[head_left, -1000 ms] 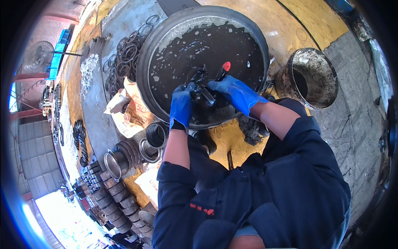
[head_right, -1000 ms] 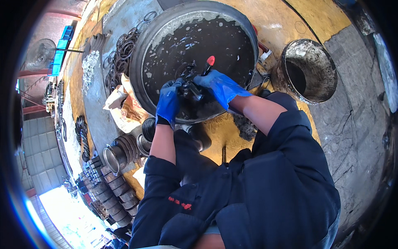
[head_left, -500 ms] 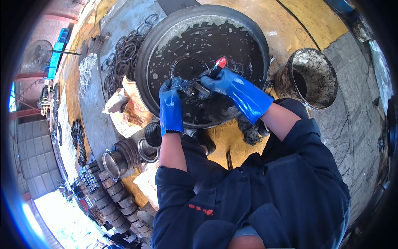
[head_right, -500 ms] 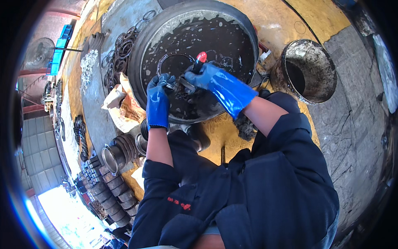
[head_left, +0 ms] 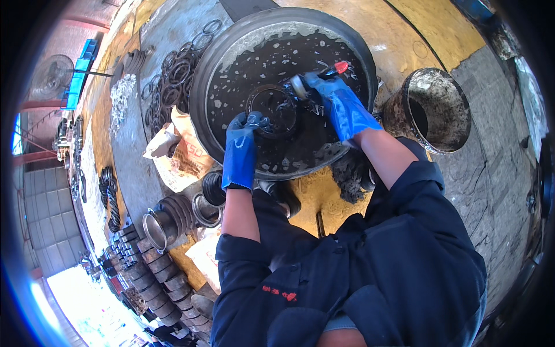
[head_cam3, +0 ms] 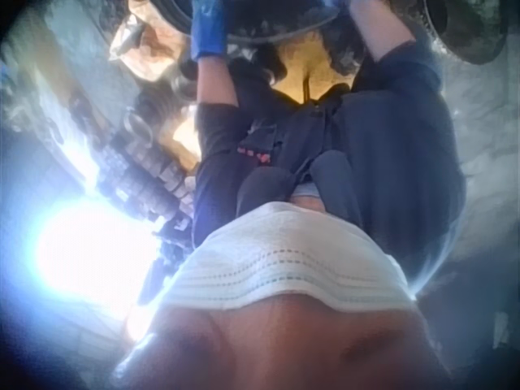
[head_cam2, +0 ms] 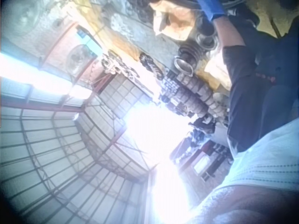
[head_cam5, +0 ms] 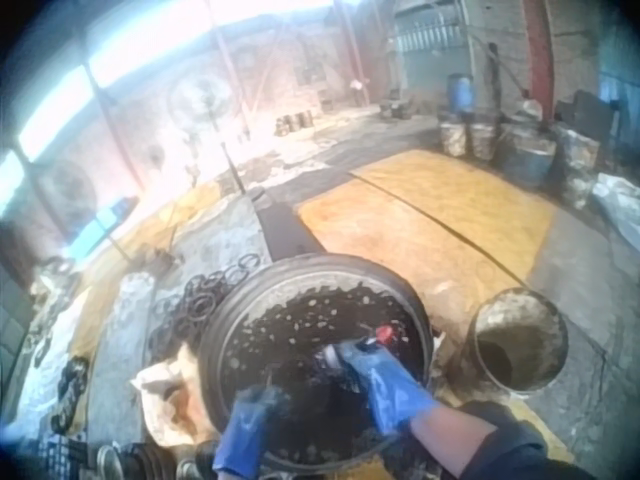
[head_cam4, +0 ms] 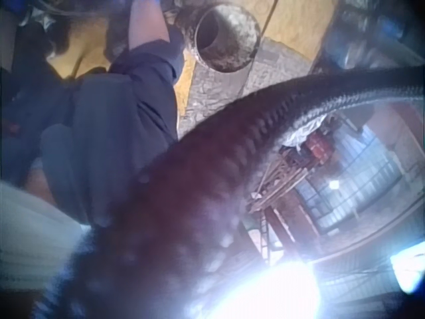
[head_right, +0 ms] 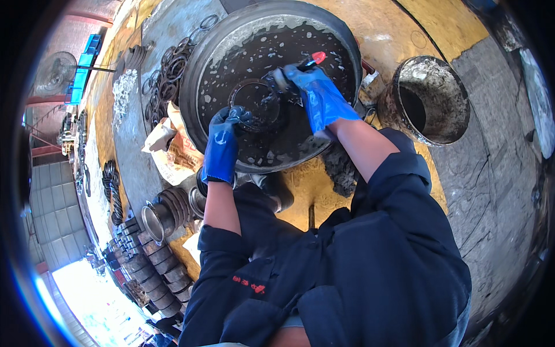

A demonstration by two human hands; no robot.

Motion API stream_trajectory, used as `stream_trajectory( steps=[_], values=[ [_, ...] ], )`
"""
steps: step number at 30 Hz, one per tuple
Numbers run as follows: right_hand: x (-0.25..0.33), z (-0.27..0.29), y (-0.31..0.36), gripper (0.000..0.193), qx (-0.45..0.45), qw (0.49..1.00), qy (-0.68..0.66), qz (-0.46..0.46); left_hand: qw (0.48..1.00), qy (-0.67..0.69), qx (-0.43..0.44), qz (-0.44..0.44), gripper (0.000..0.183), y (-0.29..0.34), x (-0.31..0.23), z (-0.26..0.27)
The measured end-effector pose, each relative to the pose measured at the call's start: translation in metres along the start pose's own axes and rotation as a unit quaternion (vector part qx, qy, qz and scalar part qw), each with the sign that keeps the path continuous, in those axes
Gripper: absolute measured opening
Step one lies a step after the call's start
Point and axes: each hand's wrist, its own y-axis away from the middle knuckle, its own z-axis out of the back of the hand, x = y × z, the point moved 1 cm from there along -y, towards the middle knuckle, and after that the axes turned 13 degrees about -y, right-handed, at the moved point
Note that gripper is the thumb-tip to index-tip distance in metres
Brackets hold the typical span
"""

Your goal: The person uses a brush to apply liquid to circular metal rings and components within a large drum, rinsing or coating them one by one.

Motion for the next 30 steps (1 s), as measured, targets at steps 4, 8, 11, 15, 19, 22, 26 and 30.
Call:
stream_trajectory(
  steps=[4,8,11,15,19,22,26,30],
  values=[
    [0.023,-0.052,0.029,0.026,0.053,0.985,-0.157,-0.044,0.996,-0.09,0.013,-0.014,0.035,0.001,0.0,-0.008],
    [0.025,-0.058,0.043,0.027,0.013,0.981,-0.193,-0.034,0.994,-0.091,-0.005,-0.055,0.037,-0.005,0.014,-0.009],
    [0.035,-0.026,0.043,0.025,-0.05,0.985,-0.139,-0.094,0.995,-0.048,-0.017,-0.082,0.038,-0.003,0.008,-0.014],
    [0.027,-0.028,0.025,0.025,-0.016,0.969,0.241,-0.052,0.99,-0.08,-0.066,-0.091,0.036,-0.007,0.004,-0.004],
    [0.021,-0.046,0.037,0.027,0.175,0.746,0.526,0.369,0.956,-0.246,-0.08,-0.141,0.032,-0.01,0.003,-0.005],
    [0.02,-0.052,0.037,0.045,0.162,0.615,0.65,0.416,0.924,-0.292,-0.081,-0.231,0.031,-0.02,0.014,-0.005],
    [0.006,-0.047,0.036,0.031,0.074,0.762,0.611,0.201,0.926,-0.313,-0.057,-0.204,0.031,-0.027,0.019,-0.004],
    [-0.02,0.007,0.007,0.035,0.149,0.938,0.295,-0.101,0.898,-0.326,-0.102,-0.278,0.028,-0.029,0.02,-0.035]
  ],
)
